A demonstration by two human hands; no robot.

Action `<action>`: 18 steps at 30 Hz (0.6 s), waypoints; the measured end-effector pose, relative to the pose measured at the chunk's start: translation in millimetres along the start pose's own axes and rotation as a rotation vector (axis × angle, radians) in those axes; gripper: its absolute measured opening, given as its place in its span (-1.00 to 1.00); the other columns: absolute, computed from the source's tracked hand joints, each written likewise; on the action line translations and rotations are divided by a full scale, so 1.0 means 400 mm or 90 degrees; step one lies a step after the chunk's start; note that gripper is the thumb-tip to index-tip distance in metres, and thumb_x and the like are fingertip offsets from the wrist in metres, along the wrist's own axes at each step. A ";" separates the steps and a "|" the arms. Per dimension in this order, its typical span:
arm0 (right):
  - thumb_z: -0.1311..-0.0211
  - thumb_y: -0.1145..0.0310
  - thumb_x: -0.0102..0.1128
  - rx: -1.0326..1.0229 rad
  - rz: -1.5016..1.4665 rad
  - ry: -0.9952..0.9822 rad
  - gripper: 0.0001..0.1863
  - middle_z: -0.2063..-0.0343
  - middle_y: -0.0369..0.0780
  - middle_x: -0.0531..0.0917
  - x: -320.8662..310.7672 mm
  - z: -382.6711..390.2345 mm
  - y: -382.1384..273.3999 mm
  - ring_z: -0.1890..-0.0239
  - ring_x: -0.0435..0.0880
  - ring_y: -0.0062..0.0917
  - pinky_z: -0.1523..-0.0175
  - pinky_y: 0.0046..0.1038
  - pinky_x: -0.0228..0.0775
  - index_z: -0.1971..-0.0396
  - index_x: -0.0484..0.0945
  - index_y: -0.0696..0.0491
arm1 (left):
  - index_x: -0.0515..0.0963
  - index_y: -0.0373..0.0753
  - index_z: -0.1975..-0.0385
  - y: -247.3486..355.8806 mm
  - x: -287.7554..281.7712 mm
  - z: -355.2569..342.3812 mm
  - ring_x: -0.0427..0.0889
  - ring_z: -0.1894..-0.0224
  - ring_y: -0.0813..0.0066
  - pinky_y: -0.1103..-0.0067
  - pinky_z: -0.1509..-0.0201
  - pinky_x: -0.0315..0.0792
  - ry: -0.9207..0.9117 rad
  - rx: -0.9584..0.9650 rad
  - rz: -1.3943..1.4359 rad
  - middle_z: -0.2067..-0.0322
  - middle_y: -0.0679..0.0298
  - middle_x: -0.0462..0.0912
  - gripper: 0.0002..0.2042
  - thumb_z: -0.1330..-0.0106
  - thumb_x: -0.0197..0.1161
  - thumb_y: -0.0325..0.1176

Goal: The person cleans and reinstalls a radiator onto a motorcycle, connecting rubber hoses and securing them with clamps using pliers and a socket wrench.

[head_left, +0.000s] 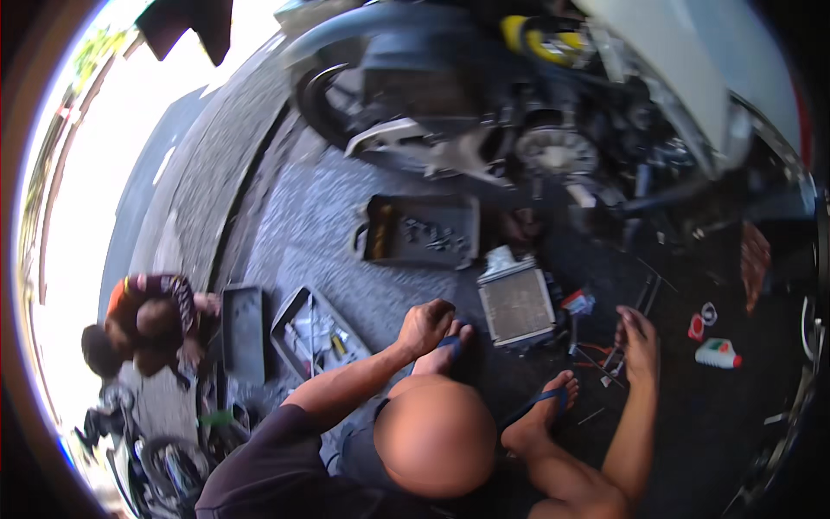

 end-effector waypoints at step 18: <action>-0.34 0.41 0.16 0.078 0.458 -0.257 -0.70 0.40 -0.30 0.62 0.205 0.235 -0.221 0.44 0.51 -0.72 0.31 -0.62 0.41 0.02 0.55 0.27 | 0.59 -0.28 0.25 -0.157 -0.077 -0.075 0.62 0.30 0.10 0.36 0.21 0.51 0.432 0.018 0.119 0.37 0.08 0.59 -0.85 -0.19 0.27 -0.48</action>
Point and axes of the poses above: each hand's wrist, its own z-axis away from the middle knuckle, its own x-axis out of the palm, y = z × x, the point moved 1 cm from there along -z, towards the middle knuckle
